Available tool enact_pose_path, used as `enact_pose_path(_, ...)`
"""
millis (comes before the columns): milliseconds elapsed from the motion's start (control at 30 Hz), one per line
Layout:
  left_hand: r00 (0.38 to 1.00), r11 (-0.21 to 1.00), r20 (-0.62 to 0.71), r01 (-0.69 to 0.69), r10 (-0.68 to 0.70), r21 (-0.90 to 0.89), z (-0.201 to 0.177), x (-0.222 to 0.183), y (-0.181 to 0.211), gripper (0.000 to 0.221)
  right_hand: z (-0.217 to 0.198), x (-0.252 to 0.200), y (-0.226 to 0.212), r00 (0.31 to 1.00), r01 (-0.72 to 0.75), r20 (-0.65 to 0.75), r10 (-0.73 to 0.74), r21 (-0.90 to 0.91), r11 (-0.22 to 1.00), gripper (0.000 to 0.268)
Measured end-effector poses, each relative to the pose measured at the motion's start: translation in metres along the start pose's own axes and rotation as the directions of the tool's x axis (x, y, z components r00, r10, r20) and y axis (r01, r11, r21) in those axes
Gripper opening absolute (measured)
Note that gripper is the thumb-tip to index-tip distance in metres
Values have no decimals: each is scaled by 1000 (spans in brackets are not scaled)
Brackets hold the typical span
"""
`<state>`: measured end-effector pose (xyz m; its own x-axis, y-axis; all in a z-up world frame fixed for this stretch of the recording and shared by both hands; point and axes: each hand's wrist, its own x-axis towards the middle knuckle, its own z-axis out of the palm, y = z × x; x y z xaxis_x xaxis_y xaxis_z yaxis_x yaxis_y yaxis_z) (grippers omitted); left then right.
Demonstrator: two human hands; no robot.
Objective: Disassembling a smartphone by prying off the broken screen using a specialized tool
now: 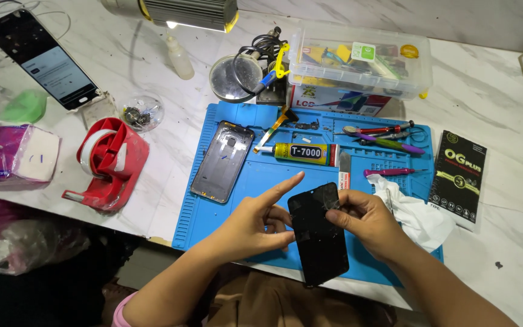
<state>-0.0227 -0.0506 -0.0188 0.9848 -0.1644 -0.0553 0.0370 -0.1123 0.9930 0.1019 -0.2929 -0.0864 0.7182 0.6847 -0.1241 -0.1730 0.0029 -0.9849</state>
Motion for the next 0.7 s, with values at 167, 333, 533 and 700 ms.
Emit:
enact_pose_path(167, 999, 999, -24, -38, 38, -28, 1, 1, -17, 104, 2, 0, 1, 997, -33, 70, 35, -28, 999, 17)
enact_pose_path(333, 948, 929, -131, -246, 290, 276, 5, 2, -44, 92, -8, 5, 17, 997, -64, -46, 63, -3, 998, 18)
enact_pose_path(533, 541, 462, -340, -102, 769, 881, -60, -34, -61, 37, -5, 16, 1, 983, -61, -183, -24, -446, 893, 25)
enact_pose_path(700, 199, 423, -509, 352, 837, 835, -125, -115, -64, 29, 8, 22, -5, 970, -161, -234, 69, -404, 900, 35)
